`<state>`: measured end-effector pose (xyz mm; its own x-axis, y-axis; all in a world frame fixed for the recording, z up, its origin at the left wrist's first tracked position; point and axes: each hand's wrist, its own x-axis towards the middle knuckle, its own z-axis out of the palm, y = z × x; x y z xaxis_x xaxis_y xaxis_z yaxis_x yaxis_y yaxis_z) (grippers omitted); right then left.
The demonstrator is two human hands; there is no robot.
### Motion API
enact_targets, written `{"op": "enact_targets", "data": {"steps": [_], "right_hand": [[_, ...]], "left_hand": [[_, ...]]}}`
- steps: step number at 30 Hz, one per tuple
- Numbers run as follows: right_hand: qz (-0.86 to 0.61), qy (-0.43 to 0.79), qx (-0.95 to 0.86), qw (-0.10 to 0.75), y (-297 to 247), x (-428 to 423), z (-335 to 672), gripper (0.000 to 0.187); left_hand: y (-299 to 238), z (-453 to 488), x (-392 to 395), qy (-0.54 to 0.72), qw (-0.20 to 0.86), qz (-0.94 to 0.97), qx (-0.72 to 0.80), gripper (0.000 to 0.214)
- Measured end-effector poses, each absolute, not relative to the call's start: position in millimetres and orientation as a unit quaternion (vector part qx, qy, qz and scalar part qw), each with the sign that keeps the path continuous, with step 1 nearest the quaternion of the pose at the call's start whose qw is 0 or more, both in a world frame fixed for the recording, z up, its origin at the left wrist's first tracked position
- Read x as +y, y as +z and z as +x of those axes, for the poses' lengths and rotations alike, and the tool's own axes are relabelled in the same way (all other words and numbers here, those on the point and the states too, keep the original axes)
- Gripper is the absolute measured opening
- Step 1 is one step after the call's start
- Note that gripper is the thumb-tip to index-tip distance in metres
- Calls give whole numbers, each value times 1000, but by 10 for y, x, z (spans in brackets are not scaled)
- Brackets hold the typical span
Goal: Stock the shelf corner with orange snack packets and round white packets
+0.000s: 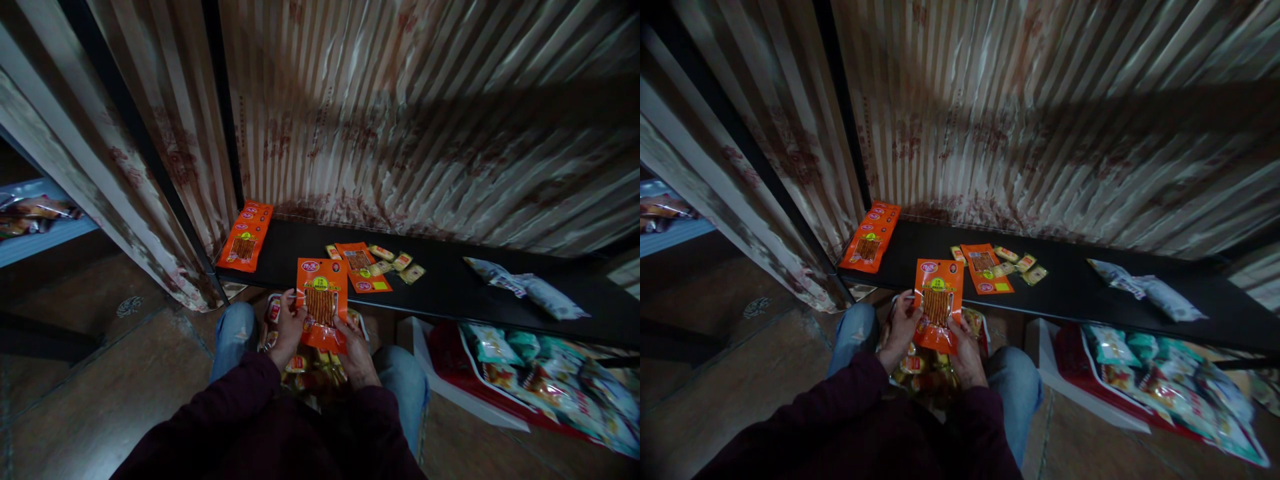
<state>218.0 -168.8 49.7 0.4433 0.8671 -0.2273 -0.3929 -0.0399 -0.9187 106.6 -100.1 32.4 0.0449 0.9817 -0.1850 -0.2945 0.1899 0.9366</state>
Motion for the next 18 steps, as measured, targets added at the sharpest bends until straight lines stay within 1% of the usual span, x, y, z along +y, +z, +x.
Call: {"op": "enact_targets", "data": {"steps": [4, 6, 8, 13, 18], "right_hand": [[-521, 509, -177, 662, 559, -1674, 2117, 32], [-521, 496, -195, 667, 580, -1656, 2078, 32], [-528, 477, -226, 665, 590, -1638, 2044, 33], [-564, 418, -344, 624, 567, -1597, 1968, 39], [-639, 261, -465, 554, 474, -1550, 1835, 42]], "left_hand": [[449, 1031, -1015, 492, 527, 474, 505, 23], [521, 1020, -1047, 487, 507, 487, 518, 20], [590, 1008, -1084, 482, 533, 480, 504, 22], [662, 997, -1128, 480, 673, 390, 406, 22], [582, 1045, -1125, 510, 720, 270, 385, 26]]}}
